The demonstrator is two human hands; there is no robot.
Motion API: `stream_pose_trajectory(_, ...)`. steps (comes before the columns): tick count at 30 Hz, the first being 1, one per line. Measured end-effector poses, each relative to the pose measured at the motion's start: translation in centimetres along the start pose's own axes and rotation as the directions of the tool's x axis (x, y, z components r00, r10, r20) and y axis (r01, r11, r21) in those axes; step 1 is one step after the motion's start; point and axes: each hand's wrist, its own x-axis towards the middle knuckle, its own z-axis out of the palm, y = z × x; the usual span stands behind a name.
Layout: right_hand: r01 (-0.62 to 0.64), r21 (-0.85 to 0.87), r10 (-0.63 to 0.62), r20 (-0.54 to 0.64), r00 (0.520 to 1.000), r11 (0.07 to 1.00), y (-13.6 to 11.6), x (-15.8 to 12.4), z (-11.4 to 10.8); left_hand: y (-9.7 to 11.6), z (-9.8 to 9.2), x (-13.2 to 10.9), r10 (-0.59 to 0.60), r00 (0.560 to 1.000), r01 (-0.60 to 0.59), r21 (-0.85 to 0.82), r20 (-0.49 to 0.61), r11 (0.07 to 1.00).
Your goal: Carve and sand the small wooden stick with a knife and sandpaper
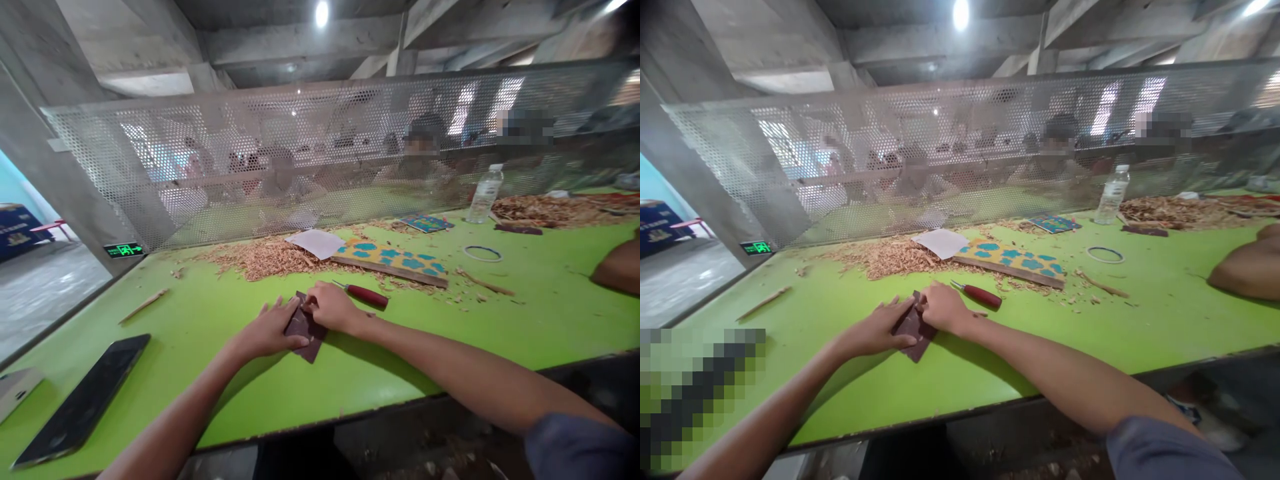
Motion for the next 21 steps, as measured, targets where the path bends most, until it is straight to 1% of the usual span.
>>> stream_pose_trajectory(1,0.010,0.011,-0.010,0.001,1.000,1.000,0.03,0.01,-0.02,0.04,-0.01,-0.02,0.000,1.000,0.000,-0.001,0.000,1.000)
stream_pose_trajectory(4,0.127,0.098,-0.132,0.040,0.990,0.987,0.09,0.03,-0.03,0.22,-0.09,-0.10,0.019,1.000,-0.019,-0.008,0.010,1.000)
stream_pose_trajectory(5,0.126,0.100,-0.130,0.039,0.991,0.987,0.13,0.04,-0.04,0.28,-0.12,-0.13,0.019,1.000,-0.019,-0.007,0.011,1.000)
stream_pose_trajectory(8,0.026,0.040,-0.026,-0.013,1.000,0.999,0.26,0.09,-0.08,0.39,-0.17,-0.16,0.000,1.000,0.000,-0.003,0.000,1.000)
stream_pose_trajectory(9,0.029,0.037,-0.028,-0.023,0.999,0.999,0.28,0.10,-0.08,0.39,-0.17,-0.16,-0.002,1.000,0.002,-0.003,-0.003,1.000)
stream_pose_trajectory(12,0.111,0.081,-0.113,0.011,0.994,0.990,0.25,0.10,-0.02,0.34,-0.18,-0.14,0.012,1.000,-0.012,-0.005,0.010,1.000)
stream_pose_trajectory(16,0.025,0.025,-0.025,-0.015,1.000,0.999,0.10,0.09,0.10,0.25,-0.13,-0.09,-0.006,1.000,0.006,0.005,0.005,1.000)
stream_pose_trajectory(17,0.042,0.025,-0.042,-0.017,0.999,0.999,0.05,0.05,0.14,0.22,-0.09,-0.08,-0.002,1.000,0.002,0.006,0.001,1.000)
stream_pose_trajectory(19,0.120,0.061,-0.121,0.013,0.993,0.991,-0.04,-0.03,0.18,0.12,0.00,-0.05,0.019,1.000,-0.019,0.004,-0.002,1.000)
stream_pose_trajectory(20,0.136,0.071,-0.138,0.025,0.990,0.988,-0.06,-0.06,0.18,0.08,0.05,-0.04,0.026,1.000,-0.026,0.004,-0.004,1.000)
stream_pose_trajectory(21,0.123,0.067,-0.125,0.028,0.992,0.990,-0.06,-0.08,0.16,0.04,0.08,-0.03,0.025,1.000,-0.025,0.005,-0.007,1.000)
